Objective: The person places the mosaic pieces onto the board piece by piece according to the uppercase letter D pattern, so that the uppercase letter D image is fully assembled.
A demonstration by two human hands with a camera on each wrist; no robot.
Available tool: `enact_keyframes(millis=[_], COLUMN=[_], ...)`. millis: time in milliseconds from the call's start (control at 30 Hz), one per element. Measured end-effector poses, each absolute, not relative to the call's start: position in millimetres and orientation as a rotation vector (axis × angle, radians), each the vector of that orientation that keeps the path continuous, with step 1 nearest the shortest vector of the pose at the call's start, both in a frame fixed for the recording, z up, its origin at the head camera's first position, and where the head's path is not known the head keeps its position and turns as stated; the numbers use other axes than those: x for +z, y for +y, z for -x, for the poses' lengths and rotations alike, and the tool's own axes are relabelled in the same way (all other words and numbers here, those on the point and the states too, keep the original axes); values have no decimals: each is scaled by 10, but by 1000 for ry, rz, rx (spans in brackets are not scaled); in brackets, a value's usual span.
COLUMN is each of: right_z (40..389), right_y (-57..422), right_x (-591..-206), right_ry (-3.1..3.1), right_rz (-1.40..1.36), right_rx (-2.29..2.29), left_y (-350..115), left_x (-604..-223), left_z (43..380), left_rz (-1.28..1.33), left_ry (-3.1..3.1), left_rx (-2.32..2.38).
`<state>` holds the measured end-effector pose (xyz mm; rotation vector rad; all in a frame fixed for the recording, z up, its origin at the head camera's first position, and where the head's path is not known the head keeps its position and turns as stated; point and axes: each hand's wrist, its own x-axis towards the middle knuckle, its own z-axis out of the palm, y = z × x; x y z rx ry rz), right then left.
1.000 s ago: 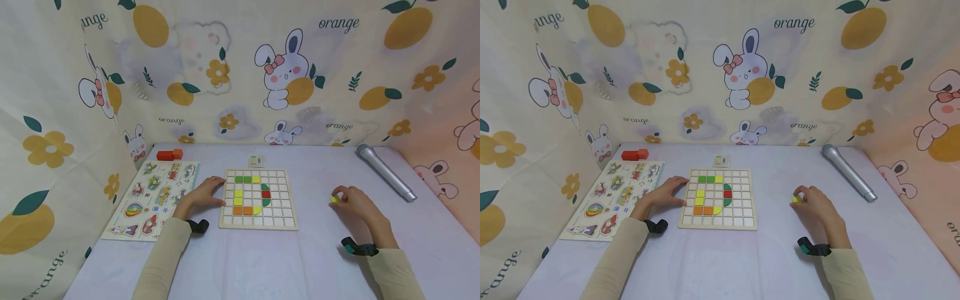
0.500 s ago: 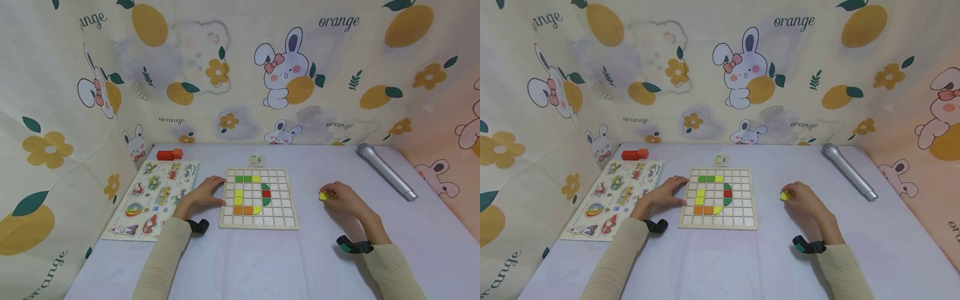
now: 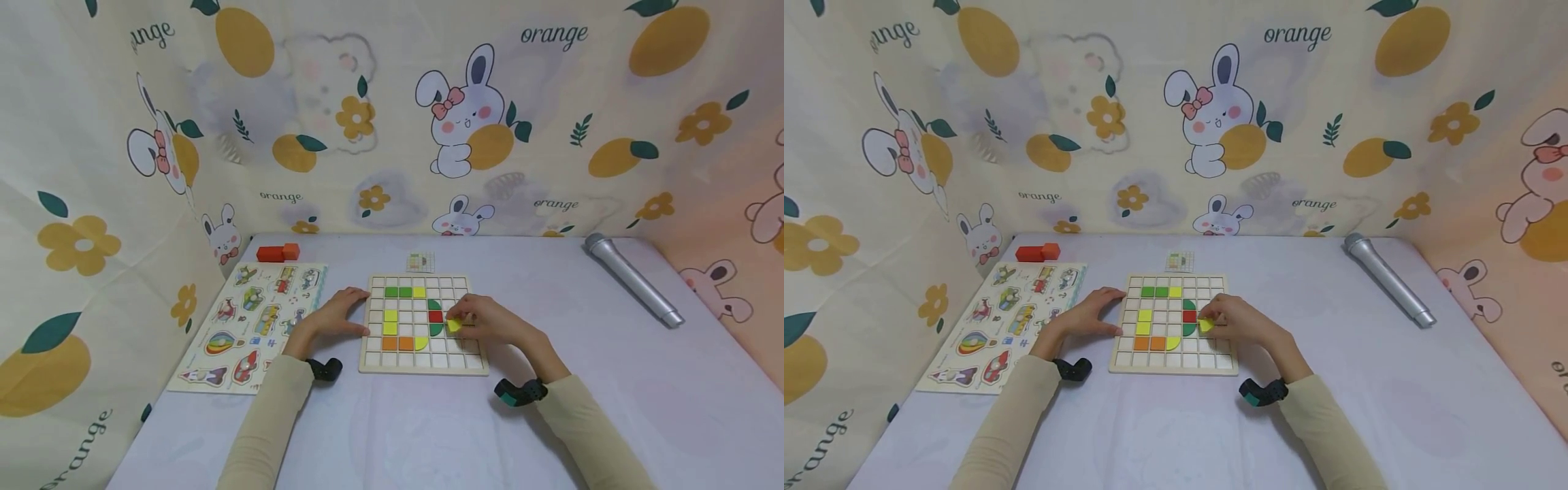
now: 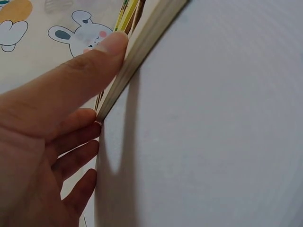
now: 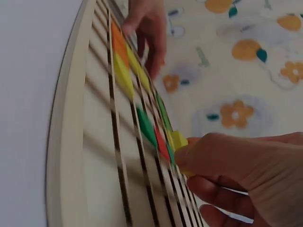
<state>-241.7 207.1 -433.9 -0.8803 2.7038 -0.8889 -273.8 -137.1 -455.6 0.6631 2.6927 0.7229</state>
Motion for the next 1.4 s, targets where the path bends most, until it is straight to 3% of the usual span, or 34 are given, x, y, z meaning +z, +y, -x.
enact_keyframes(millis=[233,667,1400], right_z=[2568,2781,2795], right_y=[1630,1033,891], right_x=[-4428,-4619,-4748], right_ry=[2779,2971,3065], right_rz=[1101,985,915], right_rx=[-1000,-1085,-1006], left_y=[-1380,-1418,-1400], left_x=[-4533,-4514,-4487], left_z=[2733,2718,2696], left_rz=[-661,-783,-756], left_ry=[2692,2690,2683], left_rx=[728,762,788])
